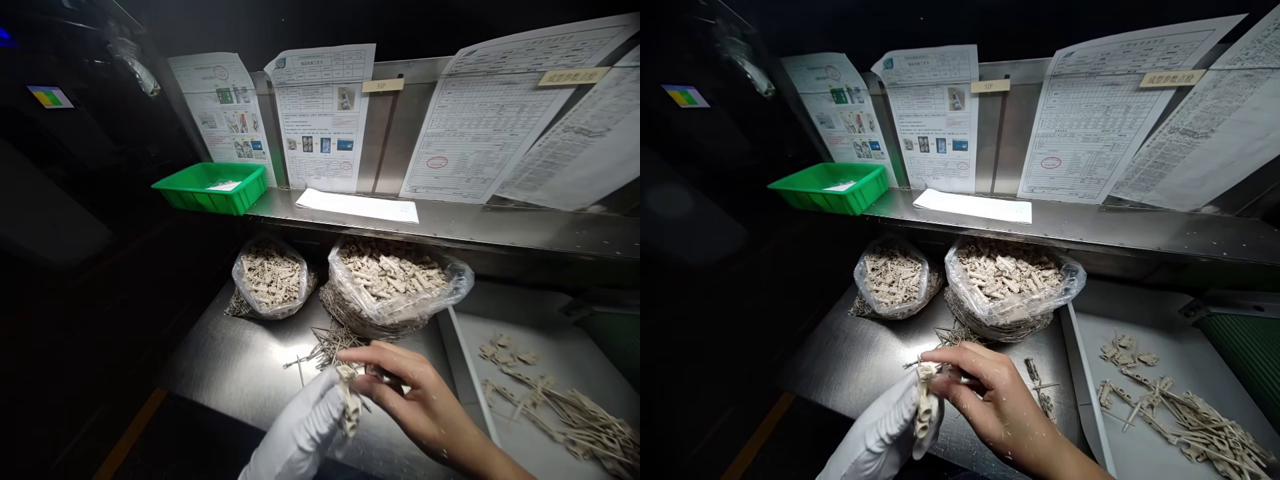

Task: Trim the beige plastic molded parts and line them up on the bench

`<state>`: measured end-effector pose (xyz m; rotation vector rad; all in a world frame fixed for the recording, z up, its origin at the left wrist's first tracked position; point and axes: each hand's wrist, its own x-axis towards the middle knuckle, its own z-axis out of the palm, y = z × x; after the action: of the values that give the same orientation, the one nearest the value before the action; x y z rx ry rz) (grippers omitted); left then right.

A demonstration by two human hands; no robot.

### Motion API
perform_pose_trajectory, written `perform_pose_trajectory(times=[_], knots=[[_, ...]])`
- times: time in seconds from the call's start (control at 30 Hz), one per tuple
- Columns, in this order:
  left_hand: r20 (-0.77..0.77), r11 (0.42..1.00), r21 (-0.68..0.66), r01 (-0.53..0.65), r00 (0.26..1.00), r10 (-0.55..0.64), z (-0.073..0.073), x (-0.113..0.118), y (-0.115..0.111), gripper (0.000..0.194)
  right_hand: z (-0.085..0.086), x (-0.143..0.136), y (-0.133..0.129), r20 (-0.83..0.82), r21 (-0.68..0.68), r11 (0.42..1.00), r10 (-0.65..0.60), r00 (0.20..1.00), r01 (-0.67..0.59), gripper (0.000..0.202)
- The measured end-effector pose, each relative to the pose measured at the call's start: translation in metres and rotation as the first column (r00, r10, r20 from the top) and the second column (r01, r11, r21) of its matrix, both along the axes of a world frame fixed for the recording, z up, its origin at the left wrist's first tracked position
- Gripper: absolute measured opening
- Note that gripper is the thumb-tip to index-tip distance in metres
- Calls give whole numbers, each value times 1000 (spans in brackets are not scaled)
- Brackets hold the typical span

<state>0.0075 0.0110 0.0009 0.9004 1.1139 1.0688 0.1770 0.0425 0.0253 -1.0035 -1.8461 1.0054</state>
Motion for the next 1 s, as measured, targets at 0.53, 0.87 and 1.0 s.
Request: perform_pose_trajectory(times=[0.53,0.87,1.0], knots=[[-131,950,206,-234,956,264,7,-1,-5,45,-14,-10,-15,199,515,842,-298,934,159,40],[-142,944,204,-258,947,289,2,0,-4,49,-23,-10,-22,209,572,803,-342,916,169,38],[-137,948,214,-236,954,268,-3,0,-5,47,-17,-5,-25,261,561,820,-300,918,109,40]])
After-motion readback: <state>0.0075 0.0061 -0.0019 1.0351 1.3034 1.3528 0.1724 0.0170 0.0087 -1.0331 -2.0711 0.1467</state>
